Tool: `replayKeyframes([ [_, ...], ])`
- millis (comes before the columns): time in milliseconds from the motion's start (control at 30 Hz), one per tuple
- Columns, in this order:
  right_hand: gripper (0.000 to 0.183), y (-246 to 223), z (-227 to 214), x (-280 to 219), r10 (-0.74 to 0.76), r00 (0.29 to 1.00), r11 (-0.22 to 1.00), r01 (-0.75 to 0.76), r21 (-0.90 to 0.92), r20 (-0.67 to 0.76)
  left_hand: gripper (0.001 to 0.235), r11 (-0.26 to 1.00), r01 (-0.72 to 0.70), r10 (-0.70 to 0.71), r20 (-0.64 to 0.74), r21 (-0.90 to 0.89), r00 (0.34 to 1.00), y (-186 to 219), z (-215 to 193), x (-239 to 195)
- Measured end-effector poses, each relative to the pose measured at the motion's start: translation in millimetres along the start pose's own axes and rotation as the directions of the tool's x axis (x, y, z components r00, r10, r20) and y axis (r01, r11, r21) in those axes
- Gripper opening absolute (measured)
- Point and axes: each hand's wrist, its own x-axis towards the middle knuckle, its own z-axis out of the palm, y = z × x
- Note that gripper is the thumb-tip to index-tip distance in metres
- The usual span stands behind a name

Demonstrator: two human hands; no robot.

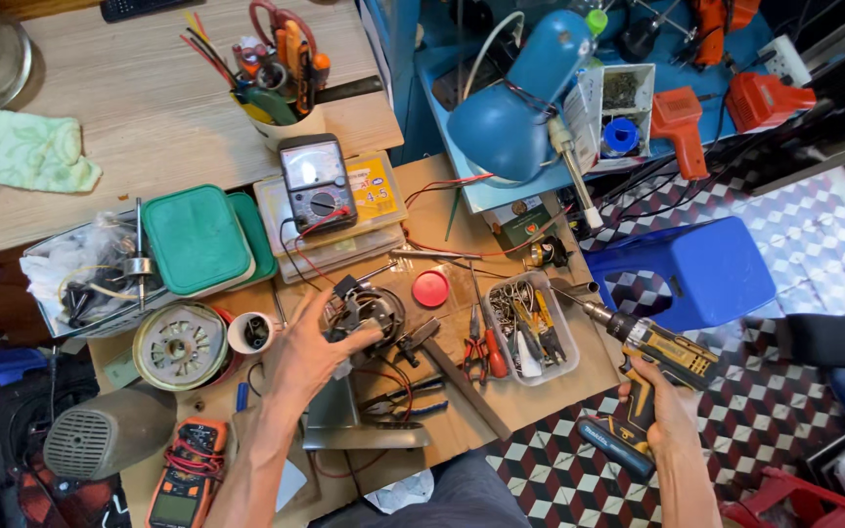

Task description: The person disassembles and reassembles a small electrical motor on a cluttered workbench. They use a screwdriver to remove screws, a power drill to tighten fasteners, and a multimeter to test electrical connections. The person also wipes parts with a cloth and applies liquid from a bottle.

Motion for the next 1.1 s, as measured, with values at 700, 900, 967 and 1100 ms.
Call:
replayKeyframes([
  [700,0.031,172,-45,131,0.279,0.931,0.693,-0.366,0.621,0.237,0.095,0.876,0.482,-0.482,-0.082,-0.021,0.872,-1,28,-28],
  [900,0.035,161,-31,134,0.476,0.798,0.740,-0.591,0.321,0.371,0.084,0.919,0.353,-0.373,-0.100,-0.176,0.922,19,30,-27],
  [967,0.034,140,-27,130,0.485,0.786,0.770,-0.591,0.239,0.383,0.083,0.882,0.451,-0.464,-0.088,-0.136,0.881,23,29,-30],
  [1100,0.035,65,-30,104,0.195,0.979,0.975,-0.187,-0.119,0.062,0.074,0.915,0.398,-0.403,-0.223,-0.070,0.888,27,35,-47],
])
